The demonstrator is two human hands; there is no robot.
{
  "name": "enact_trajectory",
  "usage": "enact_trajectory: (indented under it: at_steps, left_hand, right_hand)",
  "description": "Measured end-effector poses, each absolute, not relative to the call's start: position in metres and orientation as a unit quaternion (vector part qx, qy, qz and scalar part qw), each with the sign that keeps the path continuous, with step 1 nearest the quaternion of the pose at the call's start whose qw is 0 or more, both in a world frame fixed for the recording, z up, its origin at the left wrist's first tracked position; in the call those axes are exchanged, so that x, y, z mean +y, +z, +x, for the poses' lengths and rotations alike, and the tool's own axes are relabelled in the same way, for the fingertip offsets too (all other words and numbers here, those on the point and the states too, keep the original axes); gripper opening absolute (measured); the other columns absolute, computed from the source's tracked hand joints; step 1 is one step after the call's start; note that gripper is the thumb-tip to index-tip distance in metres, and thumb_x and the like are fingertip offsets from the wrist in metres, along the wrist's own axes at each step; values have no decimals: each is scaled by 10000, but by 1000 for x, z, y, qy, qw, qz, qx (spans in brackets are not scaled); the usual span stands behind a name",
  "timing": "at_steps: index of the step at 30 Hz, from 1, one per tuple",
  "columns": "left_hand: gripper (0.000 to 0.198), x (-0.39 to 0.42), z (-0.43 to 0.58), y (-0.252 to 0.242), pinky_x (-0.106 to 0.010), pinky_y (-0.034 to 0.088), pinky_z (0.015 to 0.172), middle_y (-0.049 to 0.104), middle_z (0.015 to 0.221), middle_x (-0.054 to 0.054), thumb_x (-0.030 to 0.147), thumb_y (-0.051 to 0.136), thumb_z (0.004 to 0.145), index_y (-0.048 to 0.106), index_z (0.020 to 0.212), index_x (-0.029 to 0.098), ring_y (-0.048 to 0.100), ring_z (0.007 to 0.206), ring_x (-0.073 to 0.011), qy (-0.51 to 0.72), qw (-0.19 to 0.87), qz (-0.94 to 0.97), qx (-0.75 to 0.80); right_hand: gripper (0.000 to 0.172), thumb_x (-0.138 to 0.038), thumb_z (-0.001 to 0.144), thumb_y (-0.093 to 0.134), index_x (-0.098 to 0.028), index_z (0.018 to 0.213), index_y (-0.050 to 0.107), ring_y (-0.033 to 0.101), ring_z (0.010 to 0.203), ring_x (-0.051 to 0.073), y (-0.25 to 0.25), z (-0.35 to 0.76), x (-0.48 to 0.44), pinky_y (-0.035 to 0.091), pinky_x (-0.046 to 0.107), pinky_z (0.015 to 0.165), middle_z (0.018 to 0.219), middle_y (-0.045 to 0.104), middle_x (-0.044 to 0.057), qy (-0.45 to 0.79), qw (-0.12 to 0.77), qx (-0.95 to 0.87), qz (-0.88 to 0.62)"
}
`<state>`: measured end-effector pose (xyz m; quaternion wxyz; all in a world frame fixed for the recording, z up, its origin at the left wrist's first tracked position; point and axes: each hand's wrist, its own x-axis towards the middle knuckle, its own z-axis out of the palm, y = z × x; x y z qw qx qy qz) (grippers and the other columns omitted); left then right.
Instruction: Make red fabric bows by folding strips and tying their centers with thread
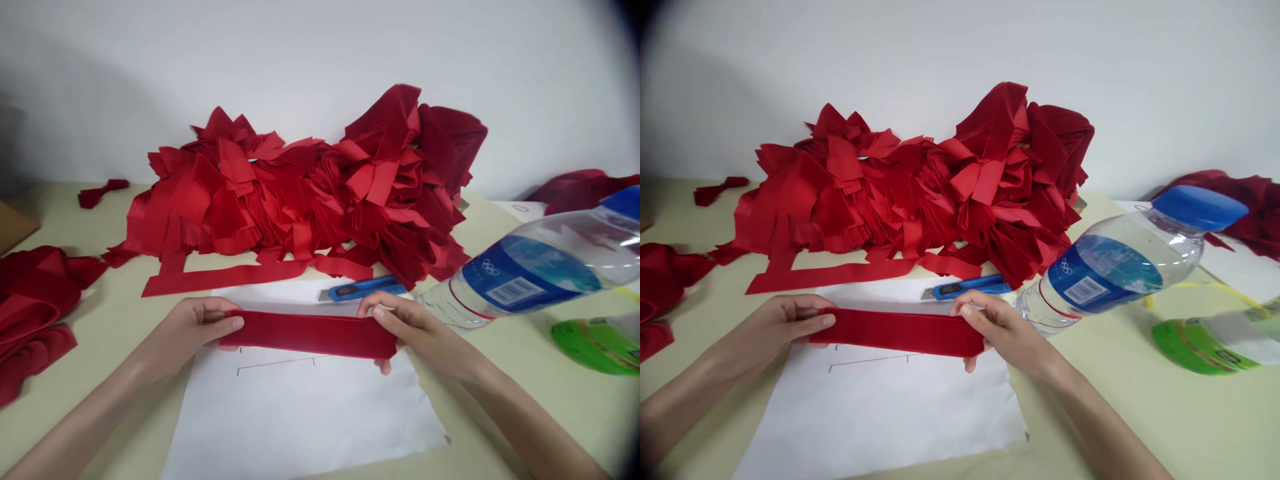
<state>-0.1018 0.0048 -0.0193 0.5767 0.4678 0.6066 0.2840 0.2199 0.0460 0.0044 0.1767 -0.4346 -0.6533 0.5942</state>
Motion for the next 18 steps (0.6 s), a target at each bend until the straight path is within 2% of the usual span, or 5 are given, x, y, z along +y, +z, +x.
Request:
enact_trajectory:
  at_steps: [5,8,11,16,18]
  left_hand:
    - [193,8,-107,-20,-280,497,697,664,758,3,383,687,743,664,828,211,619,735,-169,298,591,444,605]
    - [211,9,-114,-22,-246,487,646,662,732,23,372,699,740,672,900,238,598,665,-133,302,580,435,619]
    - [226,10,-122,-24,-197,465,582,656,717,44,345,721,723,678,927,260,564,616,-100,300,560,446,630]
    - [181,10,-119,-25,-178,497,602,682,727,46,338,718,713,684,870,254,610,646,-103,299,495,470,667]
    - [189,10,-114,-24,-195,517,621,692,732,37,360,725,695,684,836,241,633,664,-120,302,466,475,683]
  right_hand:
    - [336,-506,831,553,-194,944,501,643,581,128,3,226,49,514,266,569,709,587,-32,616,188,-646,-409]
    - [293,-426,787,635,-192,913,511,619,632,133,3,229,50,472,252,571,700,592,-23,599,180,-655,-424]
    - [224,-391,808,608,-179,796,538,523,610,103,2,229,52,401,227,539,680,547,-22,525,214,-672,-477]
    - [302,-388,799,596,-225,1033,496,412,535,101,-7,228,54,323,222,491,575,431,-70,532,259,-640,-490]
    - [286,-388,798,591,-216,1013,513,412,536,101,-9,228,54,308,225,486,595,456,-56,532,256,-638,-495]
